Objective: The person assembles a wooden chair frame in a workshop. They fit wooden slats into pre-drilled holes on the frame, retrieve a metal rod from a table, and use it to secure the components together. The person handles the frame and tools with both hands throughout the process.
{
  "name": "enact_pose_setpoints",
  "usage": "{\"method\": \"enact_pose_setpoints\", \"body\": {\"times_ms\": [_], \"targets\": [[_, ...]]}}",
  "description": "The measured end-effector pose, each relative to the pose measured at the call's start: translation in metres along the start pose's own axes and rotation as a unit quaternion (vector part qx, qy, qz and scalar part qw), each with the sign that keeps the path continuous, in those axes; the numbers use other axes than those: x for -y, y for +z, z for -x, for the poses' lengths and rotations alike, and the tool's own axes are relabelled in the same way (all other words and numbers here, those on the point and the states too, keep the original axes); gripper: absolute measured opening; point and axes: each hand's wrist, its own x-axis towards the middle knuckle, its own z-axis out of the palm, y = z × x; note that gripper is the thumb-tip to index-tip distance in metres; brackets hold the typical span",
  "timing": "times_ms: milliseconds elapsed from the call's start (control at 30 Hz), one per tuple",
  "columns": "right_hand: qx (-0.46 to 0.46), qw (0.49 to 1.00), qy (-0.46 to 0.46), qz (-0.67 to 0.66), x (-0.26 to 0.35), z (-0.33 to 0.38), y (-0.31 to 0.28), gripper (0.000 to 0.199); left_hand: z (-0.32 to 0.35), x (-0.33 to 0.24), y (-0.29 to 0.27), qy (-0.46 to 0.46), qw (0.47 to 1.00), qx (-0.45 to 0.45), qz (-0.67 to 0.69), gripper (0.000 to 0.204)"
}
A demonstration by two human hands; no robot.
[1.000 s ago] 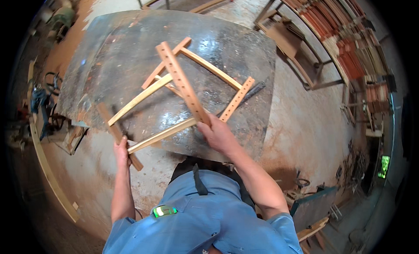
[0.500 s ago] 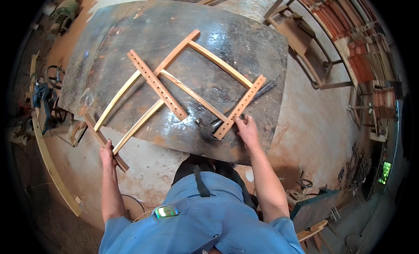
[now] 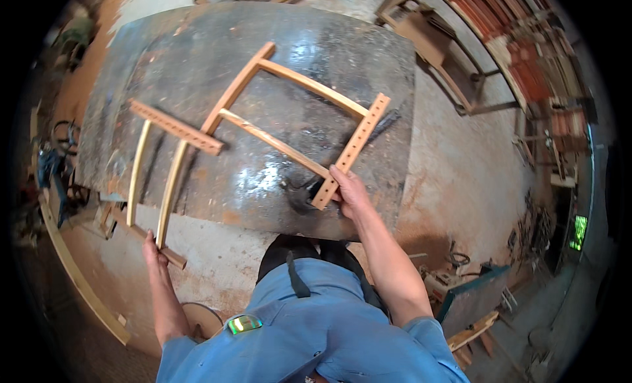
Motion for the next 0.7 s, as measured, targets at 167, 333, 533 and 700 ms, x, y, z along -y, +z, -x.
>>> {"method": "enact_pose_setpoints", "body": {"times_ms": [167,333,533,700], "targets": [[-0.015,0.988,-0.017,-0.152,0.017,0.017,0.022,0.026,-0.003,-0.006,0.008,-0.013,1.000,-0.010,0.020,0.026],[-0.038,0.982,-0.088,-0.161,0.030,0.019,0.018,0.026,-0.002,-0.017,0.023,-0.022,1.000,-0.012,0.019,0.027],[-0.066,0.978,-0.163,-0.109,0.064,0.047,0.021,0.022,0.002,-0.025,0.036,-0.030,0.999,-0.007,0.031,0.027],[-0.087,0.968,-0.236,-0.025,0.089,0.078,-0.023,0.020,-0.007,-0.031,0.044,0.034,0.998,-0.046,0.019,0.035]]}}
